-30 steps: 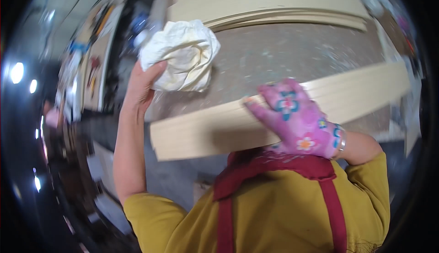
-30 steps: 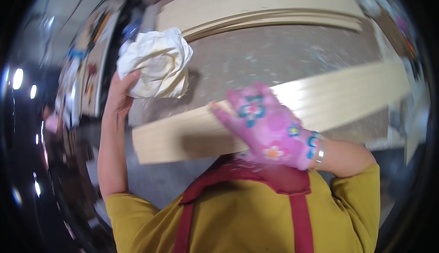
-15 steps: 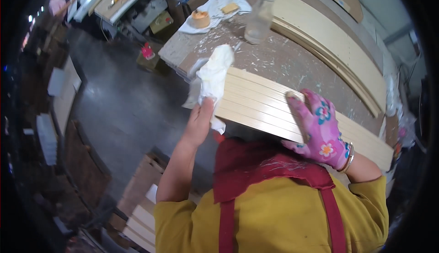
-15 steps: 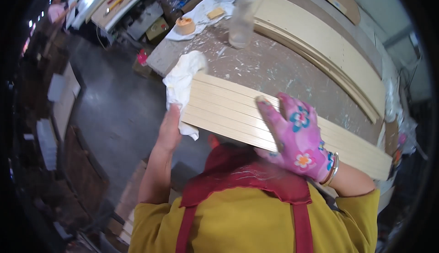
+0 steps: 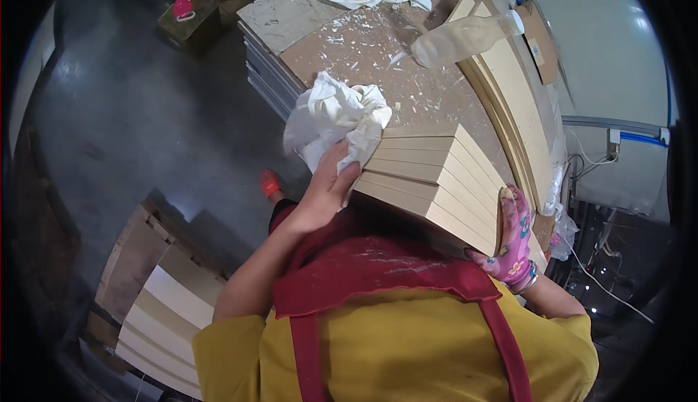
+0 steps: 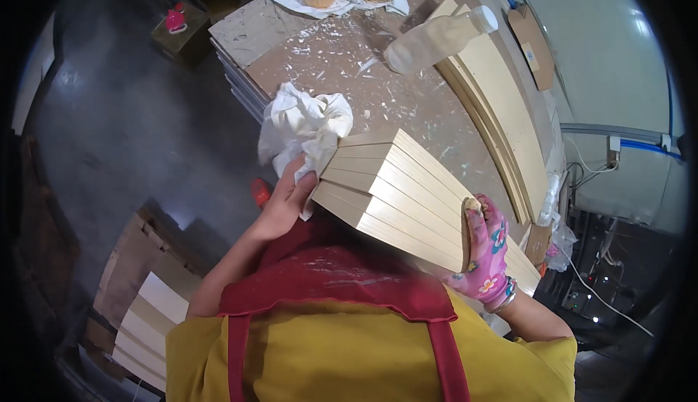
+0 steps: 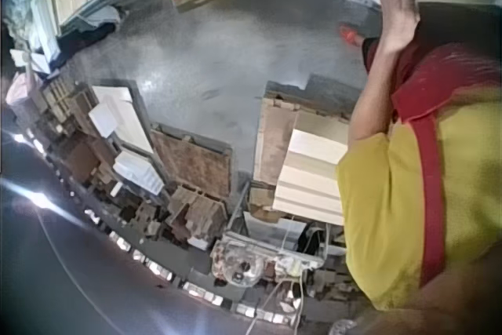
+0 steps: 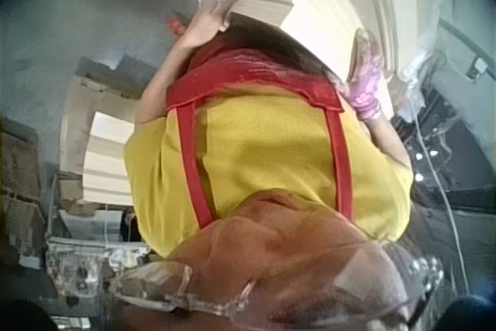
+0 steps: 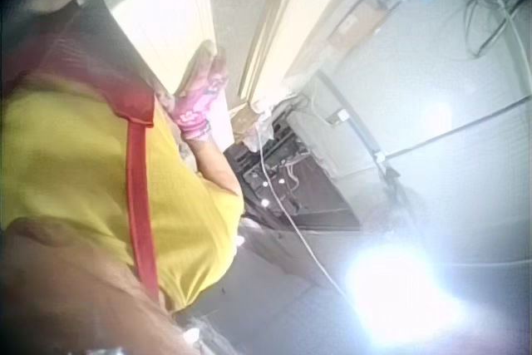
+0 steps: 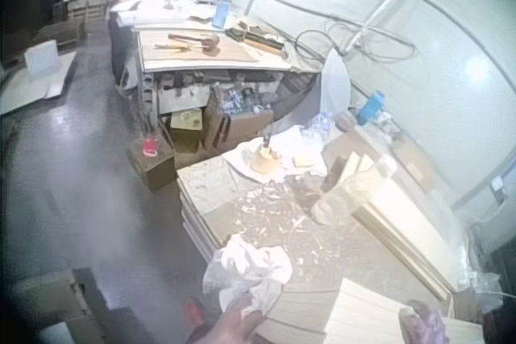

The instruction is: The person wipes the surface of several light-colored wooden planks using a white cloth. They repeatedly apply liquid from a clear bottle onto the cloth and wipe each plank individually, stacking them as they finish.

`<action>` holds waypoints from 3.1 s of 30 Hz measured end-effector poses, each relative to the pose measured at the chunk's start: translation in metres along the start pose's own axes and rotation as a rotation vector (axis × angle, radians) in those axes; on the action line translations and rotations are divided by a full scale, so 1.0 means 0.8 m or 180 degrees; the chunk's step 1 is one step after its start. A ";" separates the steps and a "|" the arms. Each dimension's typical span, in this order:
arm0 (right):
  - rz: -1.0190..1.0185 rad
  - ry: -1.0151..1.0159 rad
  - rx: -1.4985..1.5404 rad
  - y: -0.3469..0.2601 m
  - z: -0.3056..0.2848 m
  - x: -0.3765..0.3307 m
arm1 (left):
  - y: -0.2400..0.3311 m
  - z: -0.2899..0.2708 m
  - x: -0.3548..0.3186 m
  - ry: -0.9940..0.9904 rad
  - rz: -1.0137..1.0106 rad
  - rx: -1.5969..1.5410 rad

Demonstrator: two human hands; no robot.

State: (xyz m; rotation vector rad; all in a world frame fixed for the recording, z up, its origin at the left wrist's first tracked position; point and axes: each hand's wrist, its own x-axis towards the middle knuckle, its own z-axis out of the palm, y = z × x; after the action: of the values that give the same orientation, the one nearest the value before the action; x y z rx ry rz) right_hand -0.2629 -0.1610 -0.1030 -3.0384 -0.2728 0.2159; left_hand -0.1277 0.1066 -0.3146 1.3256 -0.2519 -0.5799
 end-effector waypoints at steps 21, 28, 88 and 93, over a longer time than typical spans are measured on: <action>0.0027 0.0116 -0.0080 -0.007 0.000 0.011 | 0.101 0.008 0.027 0.0116 0.1439 0.0643; 0.0005 0.0035 -0.0085 -0.005 0.001 0.010 | 0.013 -0.016 0.033 0.0075 -0.0043 0.0887; 0.0423 -0.0239 0.0604 -0.004 0.019 -0.051 | 0.000 -0.013 0.008 -0.0623 -0.0024 -0.0744; 0.0036 0.0143 0.0127 -0.021 0.015 -0.030 | -0.029 -0.009 0.017 -0.0416 -0.0523 -0.0536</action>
State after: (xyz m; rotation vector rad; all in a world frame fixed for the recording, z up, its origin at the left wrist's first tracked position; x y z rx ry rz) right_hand -0.2905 -0.1483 -0.1100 -3.0016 -0.2451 0.1516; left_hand -0.1187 0.1025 -0.3406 1.1535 -0.1974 -0.8108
